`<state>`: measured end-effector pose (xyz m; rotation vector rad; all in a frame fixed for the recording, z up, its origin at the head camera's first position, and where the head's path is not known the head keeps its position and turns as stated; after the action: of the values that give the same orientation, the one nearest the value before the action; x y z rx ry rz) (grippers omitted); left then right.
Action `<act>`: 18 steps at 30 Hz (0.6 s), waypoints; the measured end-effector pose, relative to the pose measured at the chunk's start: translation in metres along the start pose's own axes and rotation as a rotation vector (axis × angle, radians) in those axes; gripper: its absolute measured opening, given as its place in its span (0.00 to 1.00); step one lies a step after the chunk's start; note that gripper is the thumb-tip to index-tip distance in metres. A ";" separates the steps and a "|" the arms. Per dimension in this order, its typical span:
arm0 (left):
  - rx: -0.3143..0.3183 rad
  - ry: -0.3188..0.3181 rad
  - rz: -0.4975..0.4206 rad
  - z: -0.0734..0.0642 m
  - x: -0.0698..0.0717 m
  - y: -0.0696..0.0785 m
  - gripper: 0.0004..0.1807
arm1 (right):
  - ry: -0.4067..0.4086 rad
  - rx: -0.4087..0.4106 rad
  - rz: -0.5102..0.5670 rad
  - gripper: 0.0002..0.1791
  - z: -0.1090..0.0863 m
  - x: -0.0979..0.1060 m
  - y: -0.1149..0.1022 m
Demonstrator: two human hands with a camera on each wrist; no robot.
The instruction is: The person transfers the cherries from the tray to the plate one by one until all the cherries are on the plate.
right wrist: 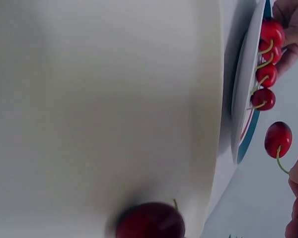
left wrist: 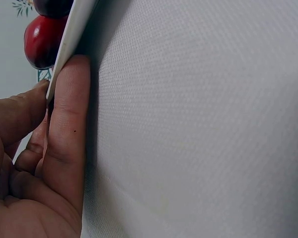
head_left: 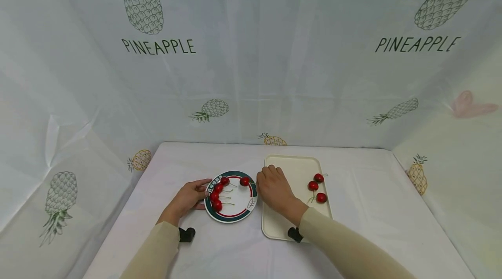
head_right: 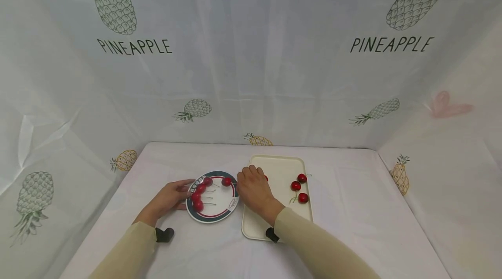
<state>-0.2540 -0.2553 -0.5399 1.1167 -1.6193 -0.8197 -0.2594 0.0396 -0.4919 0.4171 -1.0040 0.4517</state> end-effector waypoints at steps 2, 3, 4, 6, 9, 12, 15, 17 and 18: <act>-0.002 -0.003 -0.001 0.000 0.000 0.000 0.29 | -0.023 -0.003 -0.019 0.09 0.004 -0.002 -0.004; -0.002 -0.003 -0.004 0.000 0.000 0.000 0.29 | -0.034 -0.003 -0.025 0.09 0.006 -0.002 -0.006; -0.001 -0.003 -0.007 0.000 0.000 0.000 0.29 | -0.049 -0.005 -0.030 0.10 0.008 -0.003 -0.008; -0.003 -0.007 -0.012 -0.001 0.000 0.000 0.29 | -0.075 -0.012 -0.036 0.11 0.011 -0.005 -0.012; 0.000 -0.008 -0.019 -0.002 0.000 0.001 0.29 | -0.102 -0.024 -0.036 0.14 0.016 -0.009 -0.016; -0.003 -0.012 -0.018 -0.003 0.000 0.002 0.29 | -0.129 -0.041 -0.037 0.14 0.020 -0.014 -0.020; -0.006 -0.014 -0.018 -0.004 0.000 0.002 0.29 | -0.157 -0.051 -0.038 0.14 0.023 -0.017 -0.024; -0.009 -0.015 -0.018 -0.004 0.001 0.003 0.28 | -0.167 -0.053 -0.048 0.14 0.024 -0.019 -0.026; -0.006 -0.014 -0.019 -0.004 0.001 0.003 0.28 | -0.167 -0.052 -0.054 0.13 0.025 -0.020 -0.027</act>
<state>-0.2512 -0.2551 -0.5360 1.1257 -1.6192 -0.8464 -0.2715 0.0009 -0.5007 0.4400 -1.1605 0.3454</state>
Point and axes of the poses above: each hand's wrist, its own z-axis towards the middle knuckle, its own x-axis out of the back of the hand, y = z × x, the point moved 3 cm from there along z, towards the middle knuckle, and after that the axes turned 4 degrees about -x, right-handed, at the moved point
